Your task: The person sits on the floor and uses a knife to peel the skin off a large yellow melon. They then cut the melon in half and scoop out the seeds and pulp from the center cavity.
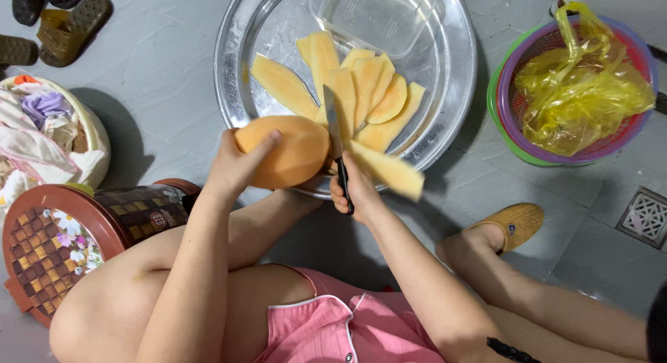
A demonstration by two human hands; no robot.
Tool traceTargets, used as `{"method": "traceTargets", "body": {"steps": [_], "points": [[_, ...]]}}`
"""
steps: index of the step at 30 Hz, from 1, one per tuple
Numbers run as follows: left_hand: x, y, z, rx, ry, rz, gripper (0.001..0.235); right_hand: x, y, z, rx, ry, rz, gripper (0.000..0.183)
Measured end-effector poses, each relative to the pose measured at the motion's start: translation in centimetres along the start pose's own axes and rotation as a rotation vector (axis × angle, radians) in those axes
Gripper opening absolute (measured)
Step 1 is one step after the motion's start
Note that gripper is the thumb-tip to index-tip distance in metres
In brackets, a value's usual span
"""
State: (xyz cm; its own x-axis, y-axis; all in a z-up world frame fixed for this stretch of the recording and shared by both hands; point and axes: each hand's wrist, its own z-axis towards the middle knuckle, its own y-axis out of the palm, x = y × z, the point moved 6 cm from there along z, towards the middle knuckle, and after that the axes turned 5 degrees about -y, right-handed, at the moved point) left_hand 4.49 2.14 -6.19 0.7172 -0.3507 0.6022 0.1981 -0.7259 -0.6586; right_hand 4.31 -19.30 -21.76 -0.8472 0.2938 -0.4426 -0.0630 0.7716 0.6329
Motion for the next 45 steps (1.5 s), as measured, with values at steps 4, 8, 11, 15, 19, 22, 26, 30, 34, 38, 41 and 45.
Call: {"method": "traceTargets", "body": {"steps": [4, 8, 11, 15, 19, 22, 26, 30, 34, 38, 41, 45], "points": [[-0.1, 0.5, -0.8, -0.05, -0.052, -0.083, 0.093, 0.9, -0.4, 2.6, -0.013, -0.062, 0.069, 0.044], [2.1, 0.3, -0.3, 0.027, 0.389, 0.11, 0.091, -1.0, 0.0, 4.3, -0.133, -0.143, -0.012, 0.067], [2.2, 0.4, 0.1, 0.002, 0.596, 0.176, 0.098, -2.8, 0.2, 4.0, -0.094, -0.15, -0.022, 0.064], [1.5, 1.6, -0.1, -0.029, 0.73, 0.269, 0.109, -4.9, -0.7, 1.6, 0.035, -0.212, -0.162, 0.062], [1.2, 1.8, -0.2, -0.04, 0.712, 0.28, 0.112, -5.4, -1.3, 0.5, 0.12, -0.228, -0.286, 0.068], [1.3, 1.7, -0.1, -0.061, 0.665, 0.275, 0.112, -5.4, -1.8, -0.1, 0.172, -0.321, -0.331, 0.066], [1.5, 1.4, 0.3, -0.111, 0.513, 0.263, 0.113, -6.5, -0.8, -2.8, 0.373, -0.722, -0.848, 0.057], [2.7, 1.5, -0.6, 0.032, 0.593, 0.419, 0.116, -5.4, 1.9, -4.4, 0.292, -0.688, -1.096, 0.05], [3.4, 2.5, -1.4, 0.117, 0.614, 0.469, 0.119, -6.0, 3.5, -5.5, 0.338, -0.736, -1.271, 0.049], [3.9, 2.4, -1.0, 0.092, 0.555, 0.45, 0.119, -6.5, 3.4, -4.3, 0.332, -0.585, -1.307, 0.05], [4.1, 2.3, -1.1, 0.086, 0.547, 0.496, 0.12, -7.0, 3.4, -2.7, 0.327, -0.582, -1.283, 0.052], [4.2, 2.3, -1.0, 0.082, 0.51, 0.475, 0.12, -8.3, 2.9, 0.0, 0.337, -0.57, -1.25, 0.057]]}}
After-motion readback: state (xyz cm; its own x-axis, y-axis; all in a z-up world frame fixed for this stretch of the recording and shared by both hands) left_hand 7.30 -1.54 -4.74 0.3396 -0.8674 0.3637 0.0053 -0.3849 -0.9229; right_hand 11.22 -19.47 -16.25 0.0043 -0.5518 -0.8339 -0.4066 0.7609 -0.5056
